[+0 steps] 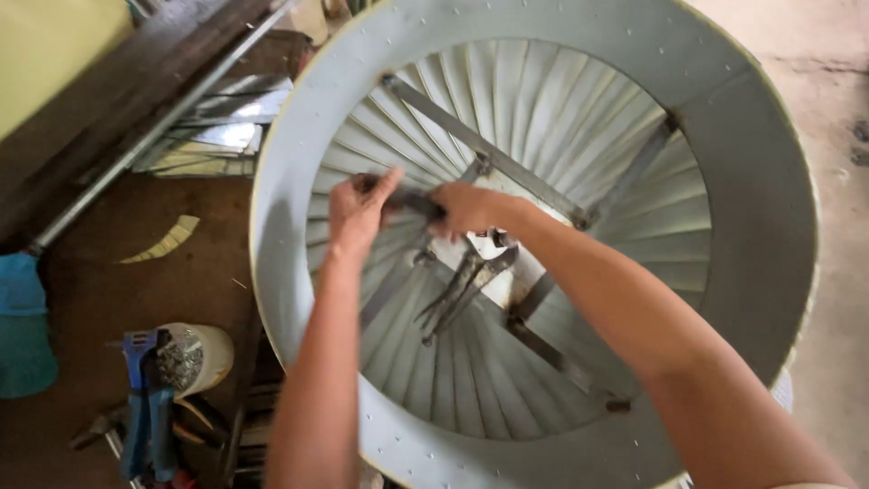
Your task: The person uses locking pliers and an adjustable wrench to loosen and tighten bolts on the central hub of a large fan impeller, working on the bolts one at a time. They then lift and reposition the fan assembly on the workshop floor.
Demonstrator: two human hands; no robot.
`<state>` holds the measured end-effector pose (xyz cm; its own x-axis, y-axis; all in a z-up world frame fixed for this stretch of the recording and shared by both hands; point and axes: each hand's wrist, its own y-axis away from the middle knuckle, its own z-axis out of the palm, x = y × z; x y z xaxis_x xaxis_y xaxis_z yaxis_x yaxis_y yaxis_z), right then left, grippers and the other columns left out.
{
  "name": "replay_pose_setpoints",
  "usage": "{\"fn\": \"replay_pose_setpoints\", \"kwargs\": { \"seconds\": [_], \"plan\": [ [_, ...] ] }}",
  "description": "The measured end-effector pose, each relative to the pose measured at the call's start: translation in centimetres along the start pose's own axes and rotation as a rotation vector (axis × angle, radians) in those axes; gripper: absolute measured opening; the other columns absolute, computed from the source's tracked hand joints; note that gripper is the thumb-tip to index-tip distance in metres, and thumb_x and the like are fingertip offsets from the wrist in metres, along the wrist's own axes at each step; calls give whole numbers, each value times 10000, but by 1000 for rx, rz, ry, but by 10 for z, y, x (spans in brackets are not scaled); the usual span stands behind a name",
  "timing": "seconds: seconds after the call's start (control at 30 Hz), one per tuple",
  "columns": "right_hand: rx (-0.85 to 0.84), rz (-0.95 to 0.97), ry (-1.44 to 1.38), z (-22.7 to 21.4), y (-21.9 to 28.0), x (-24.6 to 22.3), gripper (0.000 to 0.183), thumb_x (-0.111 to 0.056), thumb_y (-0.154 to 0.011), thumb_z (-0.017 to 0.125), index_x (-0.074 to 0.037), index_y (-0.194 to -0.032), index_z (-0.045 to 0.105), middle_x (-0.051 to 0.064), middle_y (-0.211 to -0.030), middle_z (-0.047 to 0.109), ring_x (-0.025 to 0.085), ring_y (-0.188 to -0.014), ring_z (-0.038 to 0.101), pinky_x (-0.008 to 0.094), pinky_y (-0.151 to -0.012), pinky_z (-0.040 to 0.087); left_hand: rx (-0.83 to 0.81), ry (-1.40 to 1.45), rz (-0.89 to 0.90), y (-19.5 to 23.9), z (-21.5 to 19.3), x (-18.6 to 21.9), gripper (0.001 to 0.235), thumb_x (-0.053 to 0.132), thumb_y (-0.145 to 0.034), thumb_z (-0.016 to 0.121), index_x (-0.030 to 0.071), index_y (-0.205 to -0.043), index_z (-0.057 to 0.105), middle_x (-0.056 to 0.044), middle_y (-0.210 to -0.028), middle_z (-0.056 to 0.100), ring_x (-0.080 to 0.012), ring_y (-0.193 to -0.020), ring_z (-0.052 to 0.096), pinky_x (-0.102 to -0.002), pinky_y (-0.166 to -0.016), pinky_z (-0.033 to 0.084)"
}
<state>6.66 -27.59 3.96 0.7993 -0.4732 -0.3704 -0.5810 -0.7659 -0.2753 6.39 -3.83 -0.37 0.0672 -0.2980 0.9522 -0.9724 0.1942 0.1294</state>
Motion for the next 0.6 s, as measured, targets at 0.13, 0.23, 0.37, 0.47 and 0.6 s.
{"fn": "replay_pose_setpoints", "kwargs": {
  "seconds": [0.13,0.23,0.37,0.47,0.6],
  "plan": [
    [8,933,-677,-45,-5,14,251,-219,-970,702,28,-980,660,121,-807,748,201,-692,750,351,-655,623,182,-437,288,18,101,-134,354,333,-1049,743,29,-1203,648,-103,-897,694,-261,-809,635,-431,-696,509],
    [319,980,-893,-58,19,33,243,-176,-981,707,41,-941,606,108,-774,690,209,-639,702,367,-610,609,123,-523,322,81,118,-56,536,446,-871,797,53,-1194,627,-179,-1062,690,-379,-944,671,-508,-773,552],
    [654,1068,-1011,-54,51,54,220,-142,-976,702,37,-989,576,68,-744,613,176,-598,624,401,-535,591,77,-766,341,110,123,28,873,593,-525,880,-15,-1101,633,-197,-1033,623,-390,-972,627,-520,-790,517],
    [819,1070,-986,-43,80,56,234,-132,-987,698,41,-996,542,72,-745,599,193,-578,605,366,-515,518,181,-552,255,93,158,44,723,633,-656,864,3,-941,654,-188,-1004,619,-385,-971,619,-476,-838,517],
    [762,1195,-882,-48,114,9,209,-149,-994,690,26,-1006,576,56,-766,635,165,-617,608,338,-527,501,308,-521,415,70,188,9,550,478,-802,829,-3,-1014,669,-176,-1022,639,-395,-1029,617,-472,-939,503]
  ]
}}
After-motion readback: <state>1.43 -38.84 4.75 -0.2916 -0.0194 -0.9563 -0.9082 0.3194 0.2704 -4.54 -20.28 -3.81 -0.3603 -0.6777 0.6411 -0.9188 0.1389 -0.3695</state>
